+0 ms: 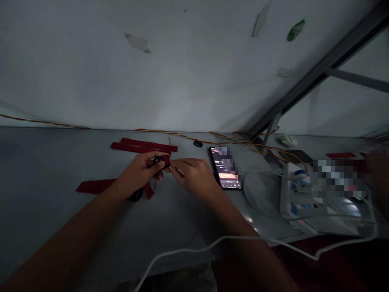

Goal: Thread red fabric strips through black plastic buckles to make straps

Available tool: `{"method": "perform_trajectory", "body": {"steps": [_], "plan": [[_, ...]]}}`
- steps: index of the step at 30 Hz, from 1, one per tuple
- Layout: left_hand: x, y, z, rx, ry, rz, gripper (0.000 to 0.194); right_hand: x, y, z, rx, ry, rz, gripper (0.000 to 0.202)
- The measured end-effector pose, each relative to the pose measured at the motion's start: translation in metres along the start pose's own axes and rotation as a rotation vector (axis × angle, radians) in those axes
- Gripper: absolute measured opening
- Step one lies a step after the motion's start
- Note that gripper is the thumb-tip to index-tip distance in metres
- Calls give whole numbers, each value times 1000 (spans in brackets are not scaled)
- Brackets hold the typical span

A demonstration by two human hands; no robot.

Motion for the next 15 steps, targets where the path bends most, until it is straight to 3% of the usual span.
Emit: {"method": "perform_trajectory", "body": {"steps": [10,15], "plan": [[0,-1,-2,70,-35,-99,39,3,0,-1,-58,-59,-77,12],[3,-2,-2,84,-49,-119,39,11,3,-8,37,-132,-32,7]]}}
Point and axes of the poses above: each hand's wrist, its own y-axis towards the middle knuckle, its own z-axis out of the palm, x = y × z, the point moved 2 cm from there along y, towards the middle knuckle, and after that the axes turned 14 degrees about -x, right-handed, at the moved point
